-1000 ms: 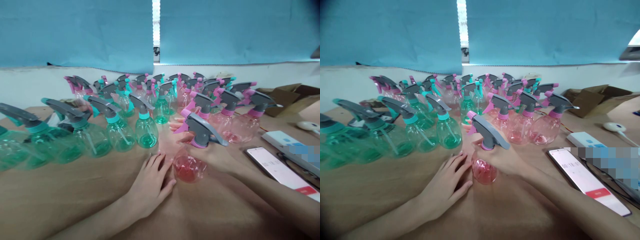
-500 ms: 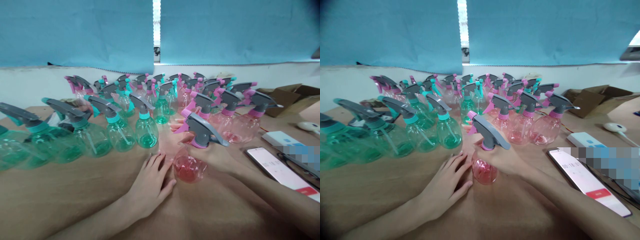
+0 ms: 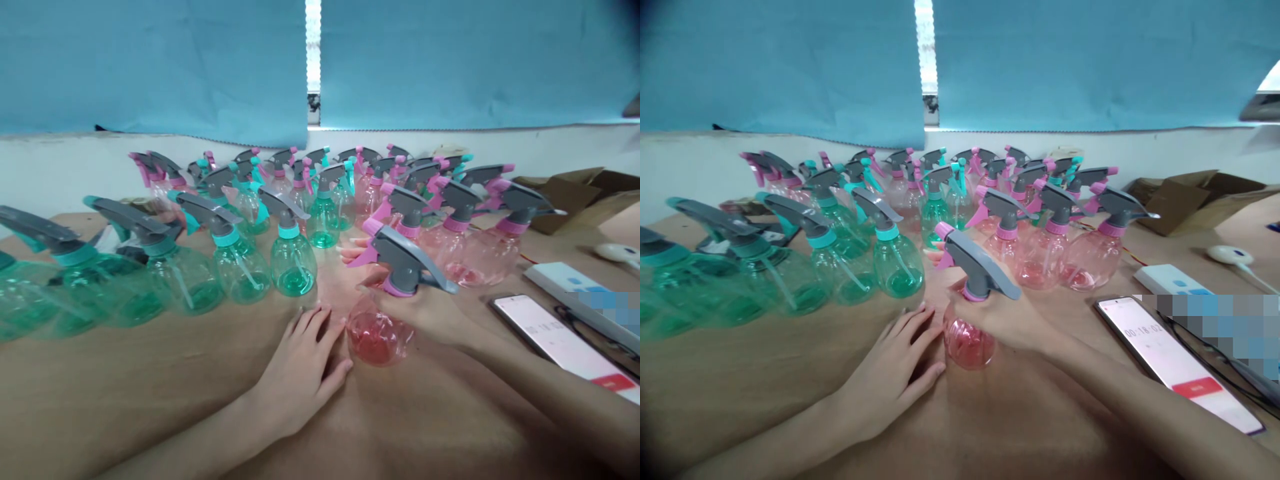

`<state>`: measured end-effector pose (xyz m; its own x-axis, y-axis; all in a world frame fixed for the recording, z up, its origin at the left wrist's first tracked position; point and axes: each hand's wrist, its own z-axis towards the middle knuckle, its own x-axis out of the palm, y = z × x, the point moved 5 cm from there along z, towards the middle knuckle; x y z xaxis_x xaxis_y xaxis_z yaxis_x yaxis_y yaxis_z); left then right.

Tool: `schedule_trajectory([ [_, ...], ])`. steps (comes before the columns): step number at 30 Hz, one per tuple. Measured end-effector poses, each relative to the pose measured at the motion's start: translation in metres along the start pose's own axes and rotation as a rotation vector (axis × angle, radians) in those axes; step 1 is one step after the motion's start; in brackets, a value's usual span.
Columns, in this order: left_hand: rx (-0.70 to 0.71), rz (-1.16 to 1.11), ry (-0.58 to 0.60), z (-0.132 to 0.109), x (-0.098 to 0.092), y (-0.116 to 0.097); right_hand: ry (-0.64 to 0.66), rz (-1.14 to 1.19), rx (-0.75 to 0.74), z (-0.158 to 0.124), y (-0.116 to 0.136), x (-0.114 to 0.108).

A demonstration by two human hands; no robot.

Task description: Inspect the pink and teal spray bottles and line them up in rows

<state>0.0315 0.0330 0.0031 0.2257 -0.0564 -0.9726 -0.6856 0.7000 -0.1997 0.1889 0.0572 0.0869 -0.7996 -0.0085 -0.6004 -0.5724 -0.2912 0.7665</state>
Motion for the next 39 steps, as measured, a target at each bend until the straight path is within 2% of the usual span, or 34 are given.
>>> schedule_trajectory([
  [10, 0.005, -0.004, -0.004, 0.0, -0.001, 0.0, -0.048, 0.016, -0.012, -0.003, -0.002, 0.003],
  [17, -0.002, -0.014, -0.016, 0.0, 0.0, 0.0, 0.023, -0.017, -0.015, 0.001, 0.001, -0.001],
  [21, -0.003, -0.008, -0.007, 0.0, 0.0, 0.0, 0.065, -0.026, 0.052, -0.001, -0.002, 0.001],
  [32, 0.005, -0.006, -0.013, 0.0, 0.0, 0.0, -0.043, 0.003, -0.039, -0.002, 0.018, -0.007],
  [39, 0.0, 0.001, -0.007, 0.0, 0.0, 0.001, -0.026, 0.006, -0.014, -0.002, 0.011, -0.004],
])
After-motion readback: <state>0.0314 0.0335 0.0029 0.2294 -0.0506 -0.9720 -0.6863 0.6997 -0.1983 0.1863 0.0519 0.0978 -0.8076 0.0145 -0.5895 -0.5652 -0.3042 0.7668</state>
